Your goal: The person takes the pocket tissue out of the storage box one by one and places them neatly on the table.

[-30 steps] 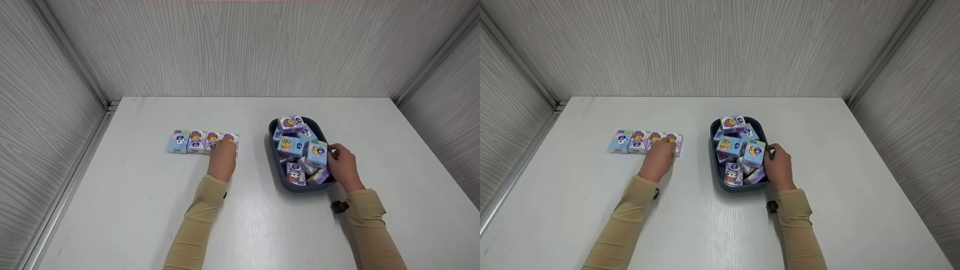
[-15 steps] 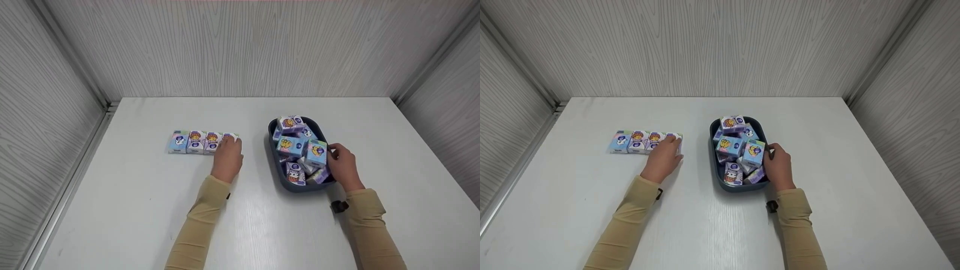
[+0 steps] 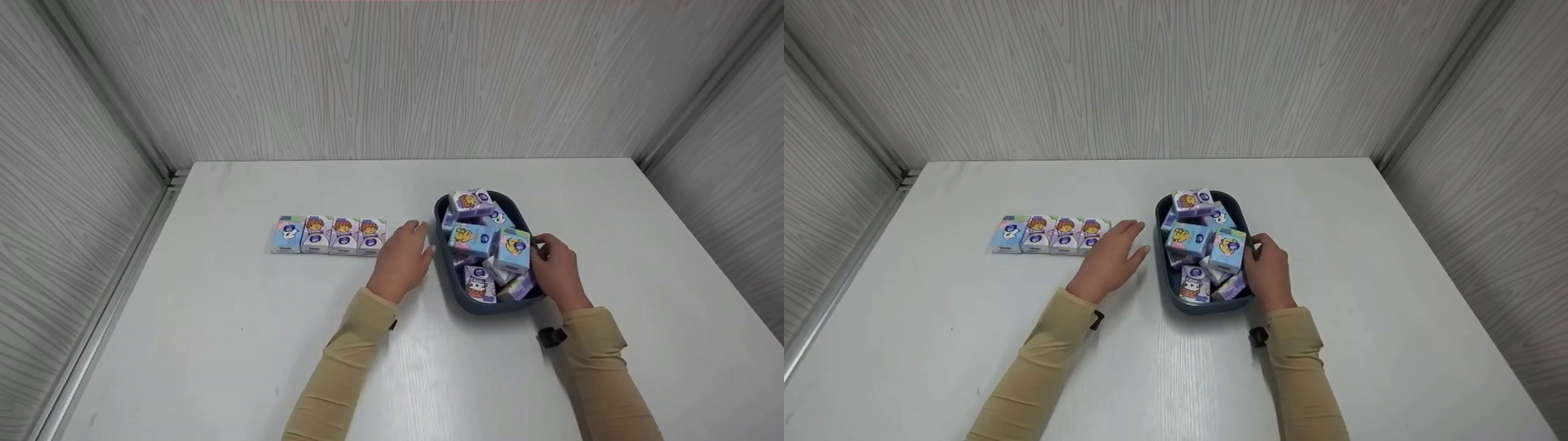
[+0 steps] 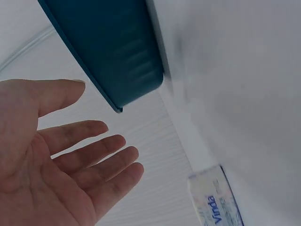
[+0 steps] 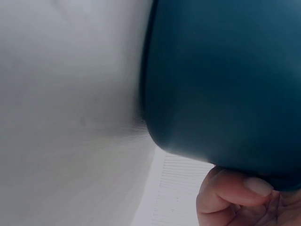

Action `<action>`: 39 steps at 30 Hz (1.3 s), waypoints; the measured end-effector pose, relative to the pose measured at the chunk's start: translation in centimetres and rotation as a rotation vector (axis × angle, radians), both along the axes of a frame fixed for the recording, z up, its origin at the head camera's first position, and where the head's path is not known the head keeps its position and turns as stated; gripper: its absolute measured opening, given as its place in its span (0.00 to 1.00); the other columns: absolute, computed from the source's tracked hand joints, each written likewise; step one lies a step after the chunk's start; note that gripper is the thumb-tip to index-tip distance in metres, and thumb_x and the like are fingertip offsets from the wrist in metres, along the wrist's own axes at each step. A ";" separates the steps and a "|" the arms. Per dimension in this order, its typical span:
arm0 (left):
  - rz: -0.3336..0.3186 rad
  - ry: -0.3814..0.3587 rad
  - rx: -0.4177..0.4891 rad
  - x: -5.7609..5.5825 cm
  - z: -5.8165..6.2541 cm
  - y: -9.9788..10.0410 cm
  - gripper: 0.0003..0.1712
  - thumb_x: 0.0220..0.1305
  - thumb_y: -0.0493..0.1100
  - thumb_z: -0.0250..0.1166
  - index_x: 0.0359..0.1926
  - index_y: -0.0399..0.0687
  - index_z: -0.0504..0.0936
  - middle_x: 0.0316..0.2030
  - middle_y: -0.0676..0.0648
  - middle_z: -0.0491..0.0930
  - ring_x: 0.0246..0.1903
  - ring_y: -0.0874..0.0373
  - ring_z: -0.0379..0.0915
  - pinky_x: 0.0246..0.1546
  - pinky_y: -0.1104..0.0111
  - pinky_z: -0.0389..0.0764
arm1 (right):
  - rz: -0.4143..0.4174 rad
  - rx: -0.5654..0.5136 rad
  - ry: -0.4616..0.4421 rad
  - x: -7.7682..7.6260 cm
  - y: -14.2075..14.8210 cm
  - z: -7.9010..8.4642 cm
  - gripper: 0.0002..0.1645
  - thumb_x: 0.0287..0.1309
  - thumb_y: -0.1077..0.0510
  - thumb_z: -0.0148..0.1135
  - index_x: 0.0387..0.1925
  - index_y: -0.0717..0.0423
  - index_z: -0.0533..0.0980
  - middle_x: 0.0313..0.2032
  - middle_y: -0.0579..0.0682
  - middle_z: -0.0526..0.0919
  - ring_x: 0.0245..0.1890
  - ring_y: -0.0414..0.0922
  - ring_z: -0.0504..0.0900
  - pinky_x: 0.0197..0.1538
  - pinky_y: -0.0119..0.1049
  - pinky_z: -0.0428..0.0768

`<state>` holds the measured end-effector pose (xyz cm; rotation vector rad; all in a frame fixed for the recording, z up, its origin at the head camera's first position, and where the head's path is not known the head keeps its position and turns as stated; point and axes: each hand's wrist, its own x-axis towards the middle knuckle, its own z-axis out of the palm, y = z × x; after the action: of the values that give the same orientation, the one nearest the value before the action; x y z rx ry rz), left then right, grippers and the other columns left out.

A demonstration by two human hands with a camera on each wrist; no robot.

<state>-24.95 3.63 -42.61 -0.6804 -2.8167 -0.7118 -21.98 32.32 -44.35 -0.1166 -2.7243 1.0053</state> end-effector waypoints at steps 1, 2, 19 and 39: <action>-0.012 0.013 0.005 0.1 0.0 0.3 0.26 0.68 0.45 0.59 0.61 0.36 0.71 0.59 0.37 0.70 0.57 0.46 0.69 0.57 0.58 0.71 | 0.000 -0.002 -0.002 0.0 0.0 0.0 0.18 0.68 0.58 0.50 0.52 0.67 0.73 0.29 0.56 0.75 0.25 0.47 0.70 0.29 0.39 0.70; -0.025 0.026 0.006 0.2 0.1 0.6 0.26 0.68 0.45 0.59 0.61 0.35 0.71 0.59 0.37 0.70 0.58 0.46 0.68 0.58 0.59 0.70 | 0.000 -0.004 -0.004 0.0 -0.1 0.0 0.18 0.68 0.58 0.50 0.52 0.67 0.73 0.29 0.57 0.75 0.25 0.47 0.70 0.29 0.39 0.70; -0.123 0.045 -0.129 1.7 0.3 5.6 0.29 0.69 0.49 0.56 0.67 0.43 0.66 0.68 0.41 0.62 0.69 0.45 0.51 0.67 0.51 0.52 | -0.020 -0.016 -0.053 0.1 -0.4 -0.1 0.17 0.68 0.58 0.50 0.52 0.65 0.72 0.31 0.57 0.74 0.30 0.48 0.69 0.31 0.39 0.69; -0.139 0.106 -0.190 2.8 -0.1 7.9 0.36 0.65 0.49 0.61 0.70 0.41 0.62 0.63 0.39 0.61 0.62 0.47 0.60 0.62 0.62 0.64 | -0.013 -0.021 -0.031 -0.1 0.0 0.2 0.17 0.67 0.59 0.50 0.51 0.66 0.73 0.30 0.56 0.74 0.27 0.47 0.69 0.29 0.38 0.69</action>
<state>-22.19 11.56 -42.74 -0.9238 -2.7828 -0.4158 -22.09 32.31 -44.18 -0.1541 -2.7375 1.0370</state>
